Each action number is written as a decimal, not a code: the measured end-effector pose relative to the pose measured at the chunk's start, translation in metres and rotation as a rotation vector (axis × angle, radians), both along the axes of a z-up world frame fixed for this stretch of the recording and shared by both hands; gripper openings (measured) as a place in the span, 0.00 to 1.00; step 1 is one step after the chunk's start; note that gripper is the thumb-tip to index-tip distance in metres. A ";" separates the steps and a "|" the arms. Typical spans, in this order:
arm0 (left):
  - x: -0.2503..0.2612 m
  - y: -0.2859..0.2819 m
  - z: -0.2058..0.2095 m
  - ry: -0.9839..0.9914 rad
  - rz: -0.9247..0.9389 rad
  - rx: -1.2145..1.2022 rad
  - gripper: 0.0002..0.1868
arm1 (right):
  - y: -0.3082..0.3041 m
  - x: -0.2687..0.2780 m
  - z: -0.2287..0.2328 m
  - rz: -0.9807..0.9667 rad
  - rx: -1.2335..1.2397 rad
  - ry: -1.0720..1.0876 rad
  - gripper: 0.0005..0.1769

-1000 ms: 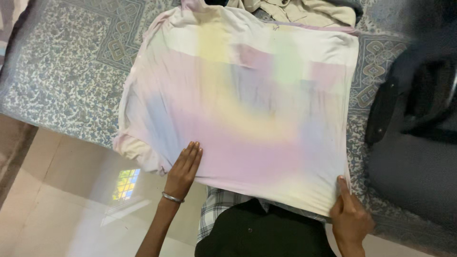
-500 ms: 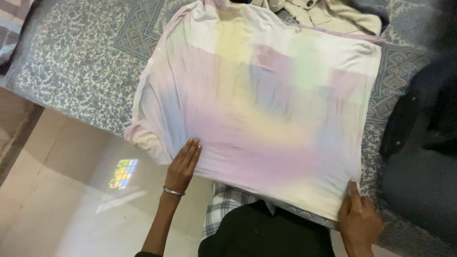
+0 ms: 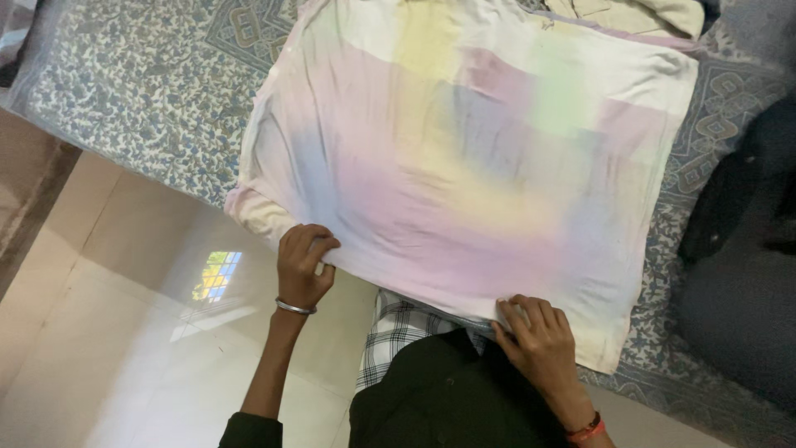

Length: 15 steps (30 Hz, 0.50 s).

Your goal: The person folds a red long-sleeved shirt and a pastel tie-dye shirt on a patterned bedspread. They then place the folded shirts into an open maroon suitcase.

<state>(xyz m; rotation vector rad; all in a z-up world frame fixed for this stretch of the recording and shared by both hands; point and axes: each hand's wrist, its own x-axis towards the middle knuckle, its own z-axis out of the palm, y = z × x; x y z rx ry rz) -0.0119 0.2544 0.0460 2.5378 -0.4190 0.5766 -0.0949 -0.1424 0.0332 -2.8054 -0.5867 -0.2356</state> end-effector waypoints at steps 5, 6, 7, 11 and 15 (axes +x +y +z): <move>0.007 0.011 0.006 0.019 0.058 -0.031 0.20 | -0.027 -0.012 0.005 0.045 -0.034 0.088 0.27; 0.008 0.012 0.005 -0.014 0.073 0.000 0.20 | -0.038 -0.015 0.000 0.044 -0.049 0.088 0.27; 0.009 0.012 0.003 -0.047 0.087 0.032 0.20 | -0.048 -0.018 -0.007 0.043 -0.063 0.088 0.26; 0.007 0.005 -0.004 -0.075 0.111 -0.005 0.19 | -0.086 -0.027 -0.029 0.082 -0.130 -0.009 0.25; 0.017 0.004 0.004 -0.022 0.173 -0.118 0.20 | -0.103 -0.017 -0.025 -0.190 0.060 0.145 0.11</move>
